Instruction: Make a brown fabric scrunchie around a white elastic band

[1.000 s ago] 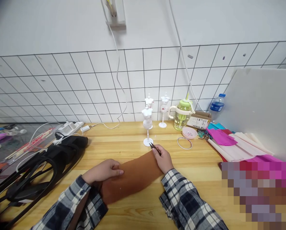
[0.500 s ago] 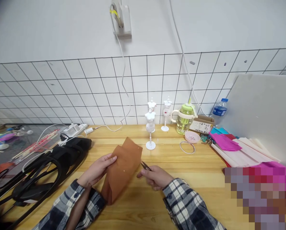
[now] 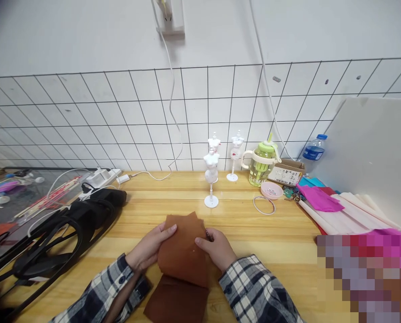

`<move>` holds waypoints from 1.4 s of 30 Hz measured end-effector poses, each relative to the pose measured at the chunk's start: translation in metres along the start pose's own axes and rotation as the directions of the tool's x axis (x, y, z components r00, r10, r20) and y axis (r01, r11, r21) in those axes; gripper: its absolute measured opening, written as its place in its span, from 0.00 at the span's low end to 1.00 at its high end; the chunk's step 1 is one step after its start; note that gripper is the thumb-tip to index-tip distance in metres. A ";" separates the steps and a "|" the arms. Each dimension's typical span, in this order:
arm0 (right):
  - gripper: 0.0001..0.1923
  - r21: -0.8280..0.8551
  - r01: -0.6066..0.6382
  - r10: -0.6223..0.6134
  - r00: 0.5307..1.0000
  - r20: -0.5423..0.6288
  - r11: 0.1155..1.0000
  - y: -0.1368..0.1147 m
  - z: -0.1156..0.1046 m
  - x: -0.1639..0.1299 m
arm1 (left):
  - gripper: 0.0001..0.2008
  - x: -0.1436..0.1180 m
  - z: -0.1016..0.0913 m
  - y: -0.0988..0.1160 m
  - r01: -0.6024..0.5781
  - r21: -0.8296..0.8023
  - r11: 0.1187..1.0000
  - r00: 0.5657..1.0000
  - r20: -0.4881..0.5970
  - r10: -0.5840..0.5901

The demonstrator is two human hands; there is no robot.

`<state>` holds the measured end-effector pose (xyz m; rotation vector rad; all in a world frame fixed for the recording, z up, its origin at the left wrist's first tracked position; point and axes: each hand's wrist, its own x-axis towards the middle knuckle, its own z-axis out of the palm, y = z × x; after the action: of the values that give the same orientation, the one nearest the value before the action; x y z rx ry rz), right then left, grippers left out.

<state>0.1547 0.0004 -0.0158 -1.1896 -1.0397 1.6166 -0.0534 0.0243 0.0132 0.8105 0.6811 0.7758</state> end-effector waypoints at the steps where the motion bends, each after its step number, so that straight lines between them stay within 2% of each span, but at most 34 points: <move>1: 0.21 -0.038 0.014 -0.014 1.000 -0.011 0.999 0.000 0.001 0.000 | 0.24 0.003 0.000 0.000 -0.049 -0.012 0.999 0.998 -0.035 0.049; 3: 0.21 -0.092 -0.005 0.003 1.000 -0.018 0.996 0.001 0.002 -0.001 | 0.27 0.006 -0.002 0.001 -0.115 -0.034 0.993 0.992 -0.063 0.112; 5: 0.23 -0.096 0.009 -0.008 1.000 0.015 0.995 0.003 0.003 -0.002 | 0.29 0.006 -0.007 0.002 -0.120 -0.066 0.991 0.992 -0.037 0.117; 8: 0.24 -0.047 0.115 -0.112 0.992 0.060 0.992 0.011 0.005 0.000 | 0.26 0.002 -0.016 0.001 0.031 -0.152 0.988 0.997 0.074 -0.019; 10: 0.22 -0.028 0.121 -0.120 0.993 0.015 0.992 0.017 0.008 0.001 | 0.25 0.000 -0.019 -0.002 0.177 -0.192 0.965 0.976 0.162 -0.147; 12: 0.23 0.023 0.106 -0.106 0.994 -0.026 0.994 0.020 0.011 0.001 | 0.23 -0.001 -0.018 -0.004 0.234 -0.178 0.956 0.960 0.200 -0.198; 14: 0.24 0.110 0.083 -0.081 0.996 -0.022 0.991 0.019 0.014 -0.002 | 0.23 -0.001 -0.014 -0.004 0.155 -0.154 0.976 0.976 0.177 -0.127; 17: 0.25 0.197 -0.019 0.026 0.999 -0.036 0.980 0.014 0.019 -0.006 | 0.32 0.000 -0.012 -0.001 -0.062 -0.170 0.984 0.993 0.087 0.078; 18: 0.26 0.215 -0.050 0.062 0.997 -0.050 0.975 0.013 0.020 -0.008 | 0.33 0.000 -0.013 0.000 -0.079 -0.181 0.980 0.992 0.079 0.094; 20: 0.27 0.259 -0.087 0.111 0.991 -0.079 0.962 0.011 0.022 -0.010 | 0.30 0.000 -0.017 0.001 0.025 -0.207 0.978 0.991 0.131 0.002; 23: 0.28 0.314 -0.075 0.107 0.991 -0.084 0.947 0.010 0.025 -0.012 | 0.33 -0.001 -0.021 -0.001 0.249 -0.231 0.940 0.945 0.270 -0.184; 25: 0.30 0.304 -0.042 0.070 0.994 -0.082 0.952 0.013 0.028 -0.012 | 0.30 -0.002 -0.020 -0.003 0.281 -0.221 0.934 0.934 0.285 -0.214; 27: 0.31 0.234 0.012 0.009 0.996 -0.092 0.972 0.017 0.029 -0.011 | 0.24 -0.002 -0.017 -0.005 0.274 -0.171 0.946 0.945 0.231 -0.231; 30: 0.26 -0.010 0.084 -0.084 0.994 -0.072 0.996 0.021 0.025 -0.008 | 0.19 -0.001 -0.014 -0.008 0.229 -0.099 0.968 0.972 0.079 -0.222; 32: 0.20 -0.221 0.107 -0.128 0.988 -0.081 0.969 0.016 0.014 -0.006 | 0.19 0.000 -0.015 -0.009 0.183 -0.082 0.980 0.983 0.001 -0.184; 34: 0.20 -0.388 0.122 -0.180 0.977 -0.117 0.914 0.004 -0.005 -0.006 | 0.18 -0.001 -0.017 -0.009 0.179 -0.071 0.981 0.984 -0.006 -0.180; 35: 0.21 -0.422 0.114 -0.170 0.980 -0.098 0.899 -0.004 -0.016 -0.007 | 0.18 -0.002 -0.017 -0.008 0.188 -0.066 0.980 0.982 0.013 -0.188; 38: 0.25 -0.428 0.031 -0.007 0.998 0.056 0.903 -0.027 -0.048 -0.013 | 0.19 -0.005 -0.015 -0.008 0.184 -0.067 0.981 0.981 0.069 -0.179; 40: 0.29 -0.462 -0.056 0.107 0.991 0.084 0.885 -0.034 -0.061 -0.017 | 0.19 -0.006 -0.012 -0.008 0.139 -0.069 0.988 0.988 0.074 -0.134; 42: 0.33 -0.495 -0.107 0.168 0.983 0.080 0.862 -0.033 -0.065 -0.018 | 0.21 -0.006 -0.010 -0.008 0.116 -0.055 0.992 0.990 0.081 -0.112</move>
<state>0.2257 0.0018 0.0068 -1.5410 -1.5372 1.5964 -0.0619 0.0199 0.0029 0.7376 0.6264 0.6547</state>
